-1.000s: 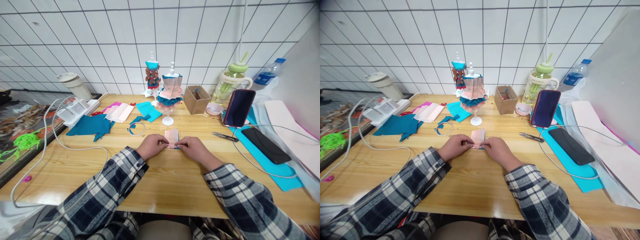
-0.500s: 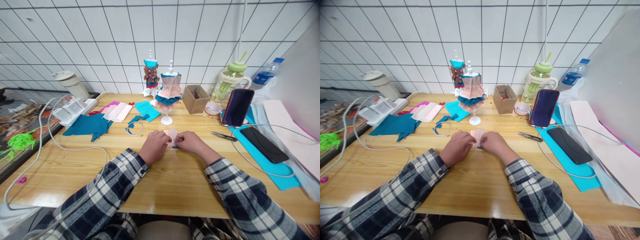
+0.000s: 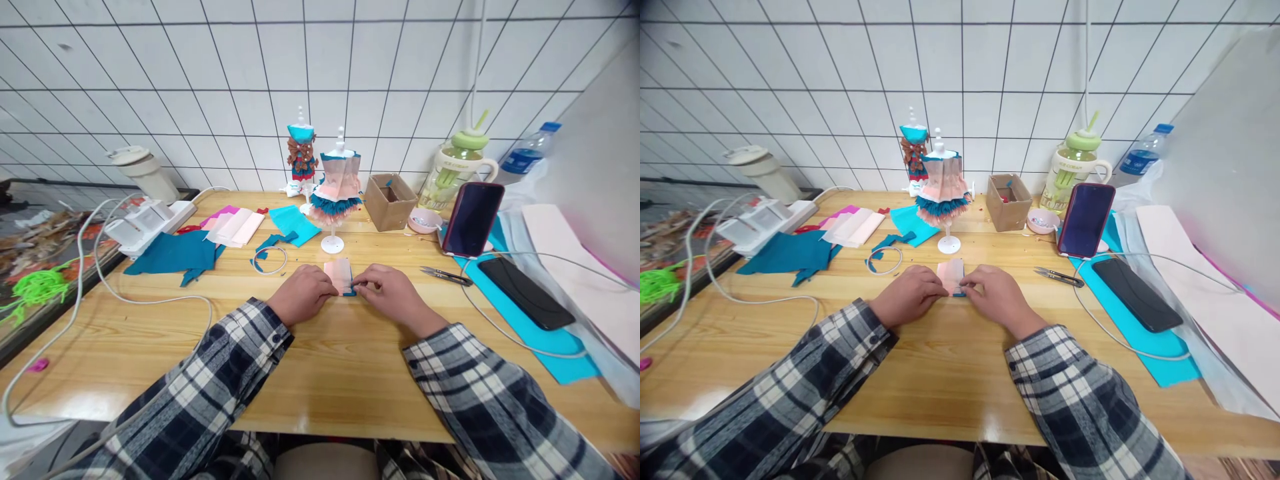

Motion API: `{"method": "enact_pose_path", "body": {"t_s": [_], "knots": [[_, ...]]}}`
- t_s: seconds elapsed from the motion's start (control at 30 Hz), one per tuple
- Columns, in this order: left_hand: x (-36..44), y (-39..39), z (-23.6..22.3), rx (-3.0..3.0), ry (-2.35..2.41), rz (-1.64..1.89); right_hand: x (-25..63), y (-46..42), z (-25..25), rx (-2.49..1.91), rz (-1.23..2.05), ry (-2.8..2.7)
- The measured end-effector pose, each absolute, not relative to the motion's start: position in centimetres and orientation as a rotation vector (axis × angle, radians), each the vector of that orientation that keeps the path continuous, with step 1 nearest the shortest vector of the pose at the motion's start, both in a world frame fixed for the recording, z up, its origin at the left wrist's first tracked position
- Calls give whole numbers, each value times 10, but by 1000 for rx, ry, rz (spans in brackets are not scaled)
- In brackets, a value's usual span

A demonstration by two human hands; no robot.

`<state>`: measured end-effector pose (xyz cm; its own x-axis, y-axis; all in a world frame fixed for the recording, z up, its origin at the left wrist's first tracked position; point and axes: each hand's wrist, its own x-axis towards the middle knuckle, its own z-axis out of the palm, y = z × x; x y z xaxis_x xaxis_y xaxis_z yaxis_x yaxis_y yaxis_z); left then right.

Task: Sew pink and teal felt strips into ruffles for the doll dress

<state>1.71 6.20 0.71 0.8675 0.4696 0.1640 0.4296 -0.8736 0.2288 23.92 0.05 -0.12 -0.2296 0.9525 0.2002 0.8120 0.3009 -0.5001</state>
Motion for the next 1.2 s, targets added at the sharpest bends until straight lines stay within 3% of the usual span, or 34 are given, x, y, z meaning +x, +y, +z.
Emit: {"method": "enact_pose_path", "body": {"t_s": [0.13, 0.33, 0.53, 0.77, 0.93, 1.1, 1.2], "knots": [[17, 62, 5, 2814, 685, 320, 233, -1, 1, -1507, 257, -2392], [15, 63, -2, 2695, 728, 403, 227, 2, -5, -1590, 218, -2380], [15, 63, -4, 2698, 832, 554, 232, 2, -7, -1579, 476, -2167], [17, 61, -1, 2533, 887, 698, 230, 1, -3, -1517, 488, -2070], [18, 55, 7, 2242, 870, 654, 230, 2, 1, -1490, 862, -1776], [15, 50, 16, 1557, 790, 414, 234, -1, 6, -1312, 1461, -1455], [13, 51, 18, 1433, 824, 407, 232, -4, 8, -1282, 1602, -1374]]}}
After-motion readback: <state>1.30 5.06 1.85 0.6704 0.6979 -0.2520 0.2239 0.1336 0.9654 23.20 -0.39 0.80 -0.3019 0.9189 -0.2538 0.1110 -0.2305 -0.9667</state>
